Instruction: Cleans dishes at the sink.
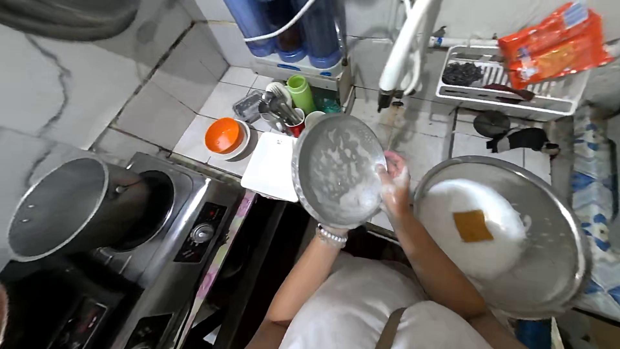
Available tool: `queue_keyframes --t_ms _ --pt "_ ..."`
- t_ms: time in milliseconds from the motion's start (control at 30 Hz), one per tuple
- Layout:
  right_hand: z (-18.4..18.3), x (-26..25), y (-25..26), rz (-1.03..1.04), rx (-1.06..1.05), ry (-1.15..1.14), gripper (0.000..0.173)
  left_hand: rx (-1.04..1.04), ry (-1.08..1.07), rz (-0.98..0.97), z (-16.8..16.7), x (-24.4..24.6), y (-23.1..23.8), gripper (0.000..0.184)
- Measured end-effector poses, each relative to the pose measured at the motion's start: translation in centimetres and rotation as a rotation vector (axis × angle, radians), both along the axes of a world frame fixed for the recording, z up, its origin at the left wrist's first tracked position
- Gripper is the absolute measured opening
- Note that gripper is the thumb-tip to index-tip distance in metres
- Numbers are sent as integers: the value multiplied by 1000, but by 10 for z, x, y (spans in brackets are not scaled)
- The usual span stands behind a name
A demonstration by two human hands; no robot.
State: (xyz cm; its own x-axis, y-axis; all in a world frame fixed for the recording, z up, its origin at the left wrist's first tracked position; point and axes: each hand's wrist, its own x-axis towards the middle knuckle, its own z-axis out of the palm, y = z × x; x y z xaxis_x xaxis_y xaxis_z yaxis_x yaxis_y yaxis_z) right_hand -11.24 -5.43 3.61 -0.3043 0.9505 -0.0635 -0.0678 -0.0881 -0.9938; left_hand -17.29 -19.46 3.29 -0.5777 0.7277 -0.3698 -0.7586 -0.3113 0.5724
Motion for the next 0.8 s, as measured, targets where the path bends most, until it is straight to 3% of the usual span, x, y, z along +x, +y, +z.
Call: queue_keyframes --t_ms 100,233,333,400,467,567,733,800 --pt "-3 -44 -3 75 25 14 46 89 -188 215 6 -62 8 68" --pt "-18 -102 -5 172 15 -32 49 163 -165 322 6 -135 0 66" --pt "-30 -133 -7 234 19 -148 47 34 58 368 -5 -170 -13 61" --pt "-40 -146 -6 256 99 -211 46 -180 290 431 -14 -189 -22 47" --pt "-47 -158 -4 270 174 -248 45 -395 559 438 -18 -203 -33 45" --pt "-51 -177 -7 329 251 -291 43 -561 871 317 -14 -214 -42 54" --pt "-57 -194 -19 346 345 -432 42 -681 1206 -143 -19 -218 -31 34" --pt "-51 -194 -22 408 400 -543 50 -744 1286 -398 -12 -217 -25 32"
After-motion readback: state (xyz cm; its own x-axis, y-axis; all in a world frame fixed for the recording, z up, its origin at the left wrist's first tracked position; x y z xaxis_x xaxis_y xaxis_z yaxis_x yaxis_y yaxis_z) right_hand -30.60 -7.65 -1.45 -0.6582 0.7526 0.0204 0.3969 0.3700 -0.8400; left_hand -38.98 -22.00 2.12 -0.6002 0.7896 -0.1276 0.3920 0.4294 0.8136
